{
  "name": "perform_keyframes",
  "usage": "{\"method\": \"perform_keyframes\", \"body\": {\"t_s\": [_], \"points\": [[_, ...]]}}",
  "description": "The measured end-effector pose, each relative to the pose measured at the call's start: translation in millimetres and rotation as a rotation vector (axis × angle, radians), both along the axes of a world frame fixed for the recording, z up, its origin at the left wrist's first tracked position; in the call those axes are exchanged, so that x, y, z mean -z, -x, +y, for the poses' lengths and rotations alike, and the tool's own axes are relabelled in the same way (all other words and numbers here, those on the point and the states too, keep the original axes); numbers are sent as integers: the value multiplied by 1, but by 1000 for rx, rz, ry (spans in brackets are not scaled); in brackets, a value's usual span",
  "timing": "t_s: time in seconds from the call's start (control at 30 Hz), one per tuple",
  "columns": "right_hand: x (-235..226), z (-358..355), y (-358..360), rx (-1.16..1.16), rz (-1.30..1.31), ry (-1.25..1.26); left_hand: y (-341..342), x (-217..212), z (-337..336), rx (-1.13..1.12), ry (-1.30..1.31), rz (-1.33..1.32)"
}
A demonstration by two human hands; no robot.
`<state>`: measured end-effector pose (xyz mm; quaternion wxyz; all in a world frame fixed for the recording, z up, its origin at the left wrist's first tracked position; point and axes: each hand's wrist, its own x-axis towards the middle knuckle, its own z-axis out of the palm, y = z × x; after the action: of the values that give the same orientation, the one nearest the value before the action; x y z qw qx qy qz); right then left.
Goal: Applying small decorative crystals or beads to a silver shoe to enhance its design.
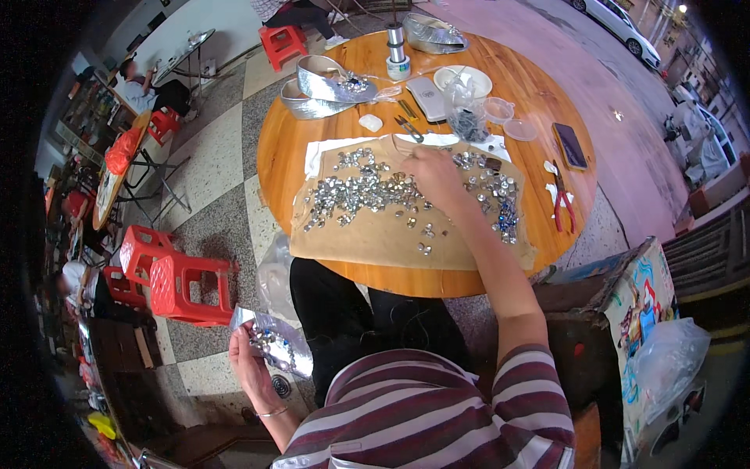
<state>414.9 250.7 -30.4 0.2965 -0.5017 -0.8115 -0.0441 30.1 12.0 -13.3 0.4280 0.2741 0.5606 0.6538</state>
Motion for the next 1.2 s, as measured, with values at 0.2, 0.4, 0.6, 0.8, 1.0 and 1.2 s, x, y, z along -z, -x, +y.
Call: {"method": "perform_keyframes", "body": {"t_s": [0.2,0.4,0.6,0.8,1.0,1.2], "points": [[-1,-12,-6,161,312,100,-7,2,3,-15,5,-6],[7,-15,-3,99,197,172,-13,4,3,0,7,-35],[16,-17,-2,86,32,79,-15,5,3,20,17,-30],[3,-26,7,156,344,176,-7,4,-1,50,40,-10],[-62,-78,84,-322,943,739,-24,-27,1,187,97,-95],[-110,-129,199,-549,771,848,-7,-57,25,411,-5,-171]]}}
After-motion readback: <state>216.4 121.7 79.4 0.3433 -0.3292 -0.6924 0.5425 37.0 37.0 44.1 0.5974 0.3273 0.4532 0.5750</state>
